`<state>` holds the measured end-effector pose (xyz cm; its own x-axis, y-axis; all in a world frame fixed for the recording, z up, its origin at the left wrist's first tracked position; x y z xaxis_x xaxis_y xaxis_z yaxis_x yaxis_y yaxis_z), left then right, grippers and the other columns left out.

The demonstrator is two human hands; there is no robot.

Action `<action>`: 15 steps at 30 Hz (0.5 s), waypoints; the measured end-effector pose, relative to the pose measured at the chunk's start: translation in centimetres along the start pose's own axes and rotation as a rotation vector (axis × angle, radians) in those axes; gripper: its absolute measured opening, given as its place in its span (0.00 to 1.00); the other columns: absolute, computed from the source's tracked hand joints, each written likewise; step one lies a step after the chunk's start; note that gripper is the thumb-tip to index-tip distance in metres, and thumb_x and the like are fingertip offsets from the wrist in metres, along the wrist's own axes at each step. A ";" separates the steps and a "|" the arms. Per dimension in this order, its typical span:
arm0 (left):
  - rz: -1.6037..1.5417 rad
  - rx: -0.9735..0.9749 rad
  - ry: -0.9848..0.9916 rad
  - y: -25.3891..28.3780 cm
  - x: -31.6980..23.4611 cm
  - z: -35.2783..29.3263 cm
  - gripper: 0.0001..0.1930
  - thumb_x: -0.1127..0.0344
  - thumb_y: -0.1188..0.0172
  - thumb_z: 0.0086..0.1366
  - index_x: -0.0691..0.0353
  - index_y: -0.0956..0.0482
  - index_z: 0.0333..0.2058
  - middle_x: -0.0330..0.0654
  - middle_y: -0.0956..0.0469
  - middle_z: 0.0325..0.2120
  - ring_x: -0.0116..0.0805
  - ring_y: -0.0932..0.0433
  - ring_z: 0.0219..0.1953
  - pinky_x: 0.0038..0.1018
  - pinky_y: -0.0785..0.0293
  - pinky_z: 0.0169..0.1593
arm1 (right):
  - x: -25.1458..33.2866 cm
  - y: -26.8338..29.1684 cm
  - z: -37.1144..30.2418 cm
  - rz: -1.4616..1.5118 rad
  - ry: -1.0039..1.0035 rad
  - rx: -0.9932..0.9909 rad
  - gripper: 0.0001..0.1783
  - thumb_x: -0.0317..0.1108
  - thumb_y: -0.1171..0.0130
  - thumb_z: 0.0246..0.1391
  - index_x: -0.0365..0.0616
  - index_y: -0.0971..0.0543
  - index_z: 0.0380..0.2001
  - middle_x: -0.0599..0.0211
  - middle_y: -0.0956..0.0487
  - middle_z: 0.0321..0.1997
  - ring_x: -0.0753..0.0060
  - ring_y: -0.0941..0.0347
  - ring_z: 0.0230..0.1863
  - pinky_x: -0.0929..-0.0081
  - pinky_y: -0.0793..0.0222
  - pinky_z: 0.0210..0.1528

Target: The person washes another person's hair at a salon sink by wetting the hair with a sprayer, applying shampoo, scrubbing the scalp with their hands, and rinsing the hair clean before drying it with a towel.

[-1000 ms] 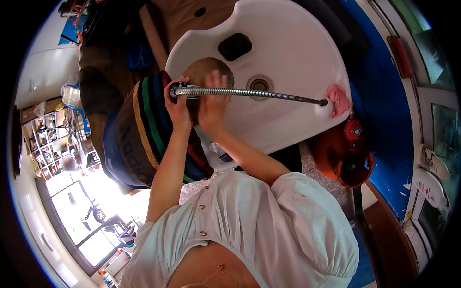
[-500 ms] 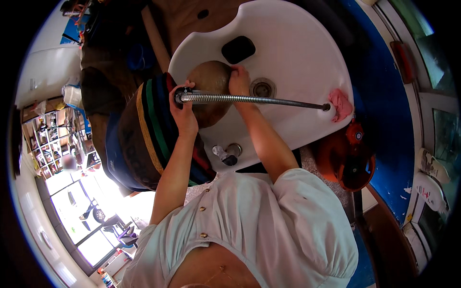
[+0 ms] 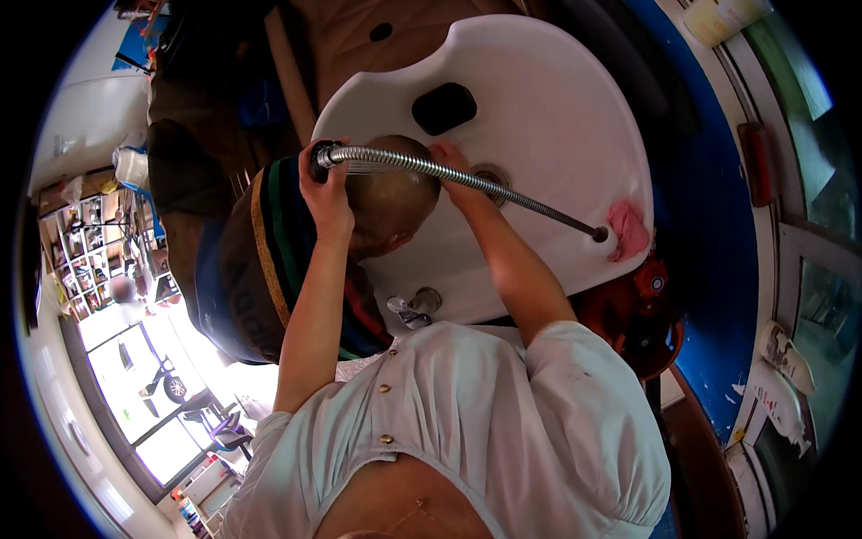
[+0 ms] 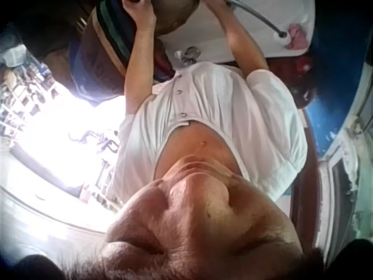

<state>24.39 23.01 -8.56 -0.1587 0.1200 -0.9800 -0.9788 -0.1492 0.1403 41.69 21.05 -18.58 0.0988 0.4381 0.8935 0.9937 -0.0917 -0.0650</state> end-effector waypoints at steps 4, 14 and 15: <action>-0.014 -0.023 0.037 -0.2 0.7 1.3 0.16 0.77 0.42 0.54 0.65 0.31 0.42 0.46 0.22 0.38 0.30 0.25 0.43 0.27 0.33 0.51 | -0.5 -0.4 1.3 0.022 0.153 0.101 0.12 0.35 0.49 0.54 0.37 0.24 0.35 0.62 0.24 0.37 0.73 0.30 0.39 0.75 0.35 0.44; 0.029 -0.102 0.136 0.3 1.9 1.2 0.18 0.82 0.44 0.51 0.65 0.31 0.42 0.45 0.23 0.38 0.31 0.25 0.42 0.25 0.33 0.52 | -3.1 -5.7 10.8 -0.178 0.158 0.815 0.15 0.38 0.48 0.53 0.38 0.21 0.37 0.70 0.23 0.38 0.79 0.31 0.41 0.79 0.37 0.46; 0.007 -0.107 0.131 0.3 1.4 1.1 0.18 0.83 0.45 0.51 0.64 0.31 0.42 0.44 0.23 0.38 0.30 0.26 0.42 0.25 0.33 0.52 | -2.8 -5.8 11.0 -0.130 -0.031 0.837 0.16 0.37 0.49 0.54 0.38 0.22 0.40 0.69 0.23 0.38 0.77 0.31 0.43 0.77 0.37 0.48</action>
<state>23.72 24.25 -9.74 -0.1406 -0.0091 -0.9900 -0.9572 -0.2542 0.1383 36.27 30.16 -25.57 -0.0300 0.4245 0.9049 0.7081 0.6480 -0.2805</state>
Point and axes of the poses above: each hand's wrist, its own z-axis towards the middle knuckle, its own y-axis out of the back of the hand, x = y × z, the point moved 6 cm from there along z, towards the middle knuckle
